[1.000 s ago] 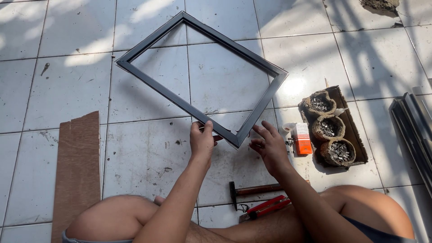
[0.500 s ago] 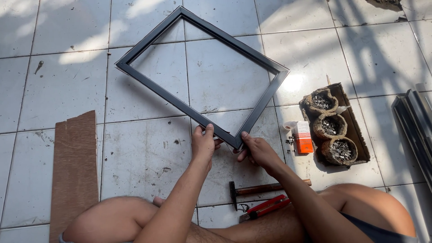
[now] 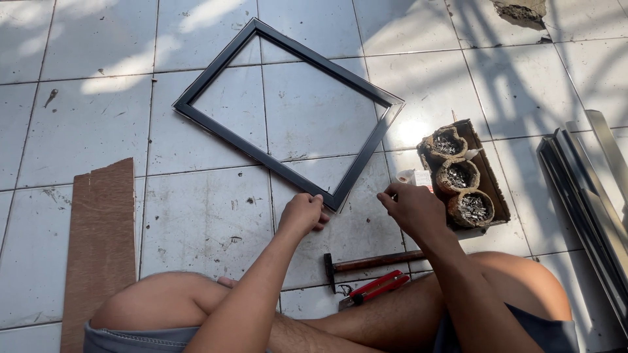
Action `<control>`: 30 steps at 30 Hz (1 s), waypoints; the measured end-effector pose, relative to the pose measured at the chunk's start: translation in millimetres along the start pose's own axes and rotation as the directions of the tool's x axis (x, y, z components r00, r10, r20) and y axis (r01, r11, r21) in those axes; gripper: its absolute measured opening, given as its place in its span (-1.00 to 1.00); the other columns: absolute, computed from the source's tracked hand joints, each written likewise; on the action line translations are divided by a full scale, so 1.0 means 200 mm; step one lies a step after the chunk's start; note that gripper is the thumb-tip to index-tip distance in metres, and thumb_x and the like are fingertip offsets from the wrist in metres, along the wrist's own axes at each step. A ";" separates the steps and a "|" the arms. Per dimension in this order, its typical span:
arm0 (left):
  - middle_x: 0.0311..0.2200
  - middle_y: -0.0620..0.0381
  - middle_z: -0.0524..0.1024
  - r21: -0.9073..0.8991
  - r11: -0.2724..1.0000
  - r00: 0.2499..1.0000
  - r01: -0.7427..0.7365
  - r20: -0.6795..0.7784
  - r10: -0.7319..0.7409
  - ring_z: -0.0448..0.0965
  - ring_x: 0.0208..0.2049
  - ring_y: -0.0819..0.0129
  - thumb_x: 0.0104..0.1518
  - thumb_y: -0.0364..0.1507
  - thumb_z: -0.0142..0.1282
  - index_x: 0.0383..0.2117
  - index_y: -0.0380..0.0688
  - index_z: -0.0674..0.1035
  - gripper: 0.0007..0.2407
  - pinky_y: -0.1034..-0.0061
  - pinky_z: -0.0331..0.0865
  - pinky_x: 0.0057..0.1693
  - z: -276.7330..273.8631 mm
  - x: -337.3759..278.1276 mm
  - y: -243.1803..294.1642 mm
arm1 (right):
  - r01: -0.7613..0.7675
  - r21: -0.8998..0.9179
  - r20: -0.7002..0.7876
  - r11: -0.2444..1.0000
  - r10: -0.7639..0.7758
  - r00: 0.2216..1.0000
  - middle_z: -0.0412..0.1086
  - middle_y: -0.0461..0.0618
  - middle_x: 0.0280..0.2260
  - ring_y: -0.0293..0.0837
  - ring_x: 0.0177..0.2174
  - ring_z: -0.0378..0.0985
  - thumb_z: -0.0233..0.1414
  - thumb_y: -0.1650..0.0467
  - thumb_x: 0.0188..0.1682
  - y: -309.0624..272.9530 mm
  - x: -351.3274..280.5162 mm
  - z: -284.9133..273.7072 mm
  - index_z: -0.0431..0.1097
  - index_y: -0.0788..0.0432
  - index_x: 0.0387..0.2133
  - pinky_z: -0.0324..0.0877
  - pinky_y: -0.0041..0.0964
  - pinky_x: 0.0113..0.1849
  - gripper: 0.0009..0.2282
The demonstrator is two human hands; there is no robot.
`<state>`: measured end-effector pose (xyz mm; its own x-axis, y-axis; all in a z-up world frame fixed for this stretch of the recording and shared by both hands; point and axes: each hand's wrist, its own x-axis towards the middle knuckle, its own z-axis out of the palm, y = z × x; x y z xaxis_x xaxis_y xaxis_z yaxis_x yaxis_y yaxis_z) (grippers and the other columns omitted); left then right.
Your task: Assembling a metal frame by aligning corner joints and tapping them into place with a hammer.
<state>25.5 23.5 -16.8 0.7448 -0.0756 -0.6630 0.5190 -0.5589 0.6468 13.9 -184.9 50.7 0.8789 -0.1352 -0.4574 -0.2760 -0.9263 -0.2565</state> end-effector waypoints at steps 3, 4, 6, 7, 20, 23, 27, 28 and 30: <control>-0.59 0.17 0.51 0.240 0.966 0.993 -0.099 -0.046 0.113 0.55 -0.46 0.26 0.08 -0.26 -0.27 -0.38 -0.11 0.50 -0.74 0.41 0.39 -0.31 -0.04 -0.06 0.03 | -0.042 -0.138 -0.150 0.990 0.021 0.988 0.44 -0.17 -0.51 -0.07 -0.40 0.48 -0.08 0.24 -0.16 0.15 -0.06 -0.07 0.44 -0.11 -0.36 0.35 -0.20 -0.43 -0.82; -0.59 0.17 0.51 0.237 0.966 0.992 -0.107 -0.045 0.121 0.55 -0.46 0.26 0.08 -0.26 -0.27 -0.38 -0.11 0.50 -0.74 0.41 0.39 -0.31 -0.04 -0.08 0.05 | -0.044 -0.141 -0.158 0.989 0.022 0.987 0.44 -0.17 -0.51 -0.07 -0.40 0.48 -0.08 0.24 -0.16 0.17 -0.06 -0.06 0.44 -0.11 -0.36 0.35 -0.20 -0.43 -0.82; -0.46 -0.02 0.50 0.373 0.912 0.979 -0.174 -0.033 0.200 0.52 -0.34 0.08 0.09 -0.29 -0.26 -0.31 -0.18 0.47 -0.73 0.28 0.38 -0.26 -0.04 -0.15 0.08 | 0.000 -0.240 -0.232 0.971 -0.058 0.971 0.36 -0.13 -0.46 -0.03 -0.32 0.40 0.00 0.32 -0.22 0.23 -0.08 -0.03 0.46 -0.15 -0.44 0.32 -0.19 -0.35 -0.88; -0.46 -0.02 0.50 0.370 0.912 0.978 -0.180 -0.033 0.206 0.52 -0.34 0.08 0.09 -0.29 -0.26 -0.31 -0.18 0.47 -0.73 0.28 0.38 -0.26 -0.03 -0.15 0.07 | -0.002 -0.243 -0.238 0.970 -0.057 0.970 0.36 -0.13 -0.46 -0.03 -0.32 0.40 0.00 0.32 -0.22 0.25 -0.07 0.02 0.46 -0.15 -0.44 0.32 -0.19 -0.35 -0.88; -0.34 0.09 0.28 0.783 0.493 0.702 -0.380 -0.103 0.705 0.34 -0.23 0.18 0.00 -0.41 -0.03 -0.14 -0.04 0.27 -0.71 0.31 0.33 -0.20 0.11 -0.25 -0.17 | -0.034 -0.327 -0.337 0.944 -0.083 0.938 0.29 -0.17 -0.45 -0.12 -0.31 0.34 0.01 0.24 -0.18 0.31 -0.05 0.21 0.43 -0.22 -0.47 0.21 -0.19 -0.31 -0.94; -0.34 0.12 0.22 0.848 0.367 0.594 -0.382 -0.078 0.800 0.31 -0.24 0.19 0.02 -0.39 -0.07 -0.08 0.02 0.19 -0.67 0.31 0.29 -0.19 0.12 -0.21 -0.22 | 0.096 -0.160 -0.430 0.983 -0.156 0.889 0.28 -0.06 -0.42 0.00 -0.30 0.35 0.03 0.30 -0.18 0.28 -0.06 0.21 0.40 -0.09 -0.45 0.29 -0.12 -0.34 -0.94; -0.33 0.19 0.11 0.898 0.276 0.510 -0.344 -0.069 0.858 0.19 -0.26 0.28 0.09 -0.33 -0.27 -0.01 0.19 0.17 -0.70 0.40 0.16 -0.19 0.17 -0.13 -0.31 | 0.156 0.392 -0.356 0.907 -0.007 0.935 0.39 0.06 -0.44 0.04 -0.30 0.43 -0.02 0.33 -0.17 0.15 -0.12 0.19 0.33 0.09 -0.41 0.33 -0.13 -0.36 -0.87; -0.33 0.19 0.11 0.899 0.281 0.517 -0.336 -0.074 0.853 0.19 -0.26 0.28 0.09 -0.33 -0.27 -0.01 0.19 0.17 -0.70 0.40 0.16 -0.19 0.16 -0.13 -0.31 | 0.160 0.393 -0.349 0.906 -0.014 0.937 0.39 0.06 -0.44 0.04 -0.30 0.43 -0.02 0.33 -0.17 0.09 -0.14 0.17 0.33 0.09 -0.41 0.33 -0.13 -0.36 -0.87; -0.32 0.21 0.08 0.865 0.325 0.548 -0.384 -0.070 0.834 0.14 -0.24 0.29 0.09 -0.31 -0.37 0.02 0.25 0.16 -0.68 0.43 0.09 -0.15 0.15 -0.12 -0.31 | 0.187 0.446 -0.224 0.875 -0.093 0.970 0.43 0.01 -0.41 -0.09 -0.32 0.48 0.02 0.36 -0.18 -0.03 -0.16 0.12 0.35 0.08 -0.35 0.37 -0.24 -0.36 -0.86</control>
<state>-37.2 35.0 -52.5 0.8700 -0.4497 0.2020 -0.4799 -0.8663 0.1383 -22.7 -167.1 46.4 0.9656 -0.1233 -0.2291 -0.2504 -0.6792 -0.6899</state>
